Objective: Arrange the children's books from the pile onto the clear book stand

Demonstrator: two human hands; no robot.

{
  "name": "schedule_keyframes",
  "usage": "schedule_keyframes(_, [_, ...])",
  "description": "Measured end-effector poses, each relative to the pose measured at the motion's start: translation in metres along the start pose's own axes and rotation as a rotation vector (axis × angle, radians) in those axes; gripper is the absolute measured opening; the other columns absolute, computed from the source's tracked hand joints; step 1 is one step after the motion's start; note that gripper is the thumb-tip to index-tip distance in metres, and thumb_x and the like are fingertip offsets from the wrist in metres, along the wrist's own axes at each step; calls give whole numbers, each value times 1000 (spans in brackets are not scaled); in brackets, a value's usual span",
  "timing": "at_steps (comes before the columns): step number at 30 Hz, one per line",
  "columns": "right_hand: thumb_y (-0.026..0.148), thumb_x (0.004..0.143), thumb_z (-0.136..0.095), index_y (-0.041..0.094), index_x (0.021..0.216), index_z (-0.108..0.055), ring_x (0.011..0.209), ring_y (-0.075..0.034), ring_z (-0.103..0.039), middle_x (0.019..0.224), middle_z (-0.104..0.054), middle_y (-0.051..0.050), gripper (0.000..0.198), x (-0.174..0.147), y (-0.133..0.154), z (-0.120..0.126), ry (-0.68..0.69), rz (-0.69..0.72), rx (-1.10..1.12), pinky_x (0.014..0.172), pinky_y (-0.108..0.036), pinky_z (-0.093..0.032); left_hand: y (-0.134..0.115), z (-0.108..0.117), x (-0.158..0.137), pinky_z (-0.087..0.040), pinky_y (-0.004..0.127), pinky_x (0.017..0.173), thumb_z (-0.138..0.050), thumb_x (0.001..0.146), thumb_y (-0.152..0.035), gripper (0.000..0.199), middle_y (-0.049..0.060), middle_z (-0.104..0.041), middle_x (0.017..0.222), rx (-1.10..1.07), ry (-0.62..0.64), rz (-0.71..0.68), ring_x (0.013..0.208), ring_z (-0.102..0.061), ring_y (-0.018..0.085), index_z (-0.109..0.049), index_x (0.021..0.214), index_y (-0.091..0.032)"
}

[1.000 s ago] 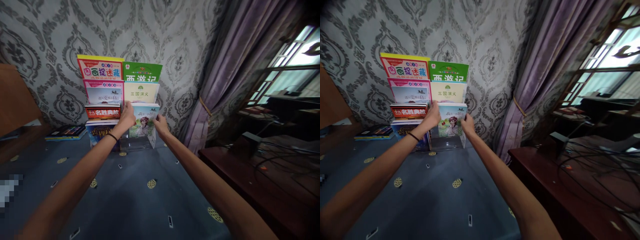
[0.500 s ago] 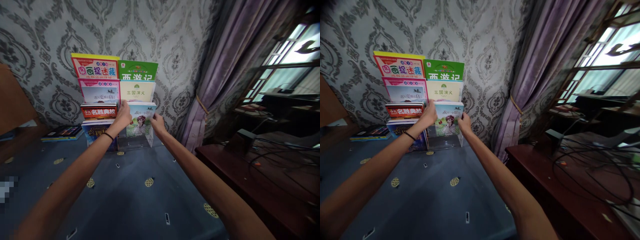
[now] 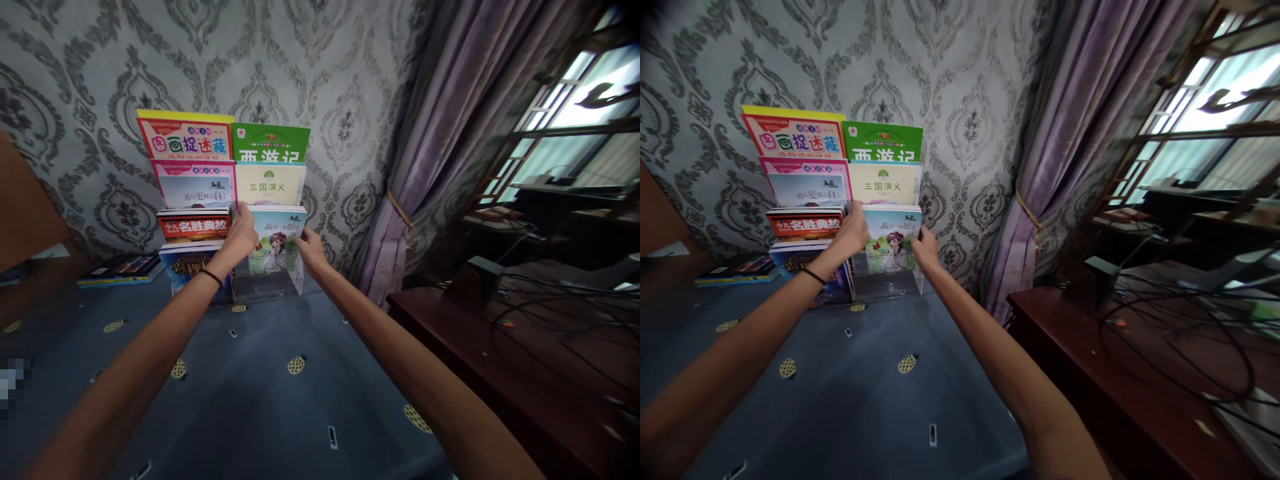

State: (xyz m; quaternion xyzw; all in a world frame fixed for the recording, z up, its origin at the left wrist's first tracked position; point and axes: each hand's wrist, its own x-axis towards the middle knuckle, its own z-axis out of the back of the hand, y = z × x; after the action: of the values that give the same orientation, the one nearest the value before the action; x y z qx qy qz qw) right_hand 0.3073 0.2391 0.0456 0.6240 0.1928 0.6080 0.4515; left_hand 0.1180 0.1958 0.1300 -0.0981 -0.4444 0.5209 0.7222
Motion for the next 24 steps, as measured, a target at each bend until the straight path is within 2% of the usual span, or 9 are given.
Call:
schedule_keyframes(5, [20,69,-51,18,105,-70,99,-25,-68,97,-77,-5,41,-8,0,0,-5,-3,30,92,-38,-54,17,-12,-16,-31,46,123,-55,67,6,79,22,-46,146,-196,-90,-97,145,-39,34,-32,141,-8])
schedule_keyframes(7, [18,68,-52,19,107,-70,100,-26,-68,98,-77,-5,43,-12,-1,0,-11,-7,31,93,-39,-54,27,-19,-26,-29,46,124,-57,69,-1,82,22,-45,149,-232,-74,-84,147,-36,35,-28,146,-7])
schedule_keyframes(10, [17,66,-52,20,106,-70,100,-26,-69,100,-77,-5,43,-14,-4,0,-21,-16,23,95,-40,-53,39,-29,-39,-35,48,120,-58,74,-11,76,20,-55,142,-219,24,19,141,-45,35,-33,145,-10])
schedule_keyframes(13, [16,66,-51,19,103,-71,98,-26,-69,99,-77,-6,42,-15,-6,-1,-28,-24,13,95,-40,-53,46,-36,-44,-39,46,116,-60,76,-17,67,17,-61,136,-201,81,65,136,-52,32,-41,140,-14])
schedule_keyframes(20, [16,65,-53,19,101,-71,96,-26,-69,95,-77,-6,40,-16,-8,-2,-44,-26,-2,91,-39,-55,50,-42,-41,-38,44,116,-61,74,-16,70,18,-57,141,-208,71,40,140,-48,32,-41,141,-15])
schedule_keyframes(24, [17,66,-55,20,98,-71,92,-27,-70,92,-77,-6,37,-18,-8,-2,-53,-24,-4,87,-39,-56,49,-45,-41,-35,42,118,-55,74,-11,72,23,-49,149,-181,66,65,145,-41,30,-36,143,-9])
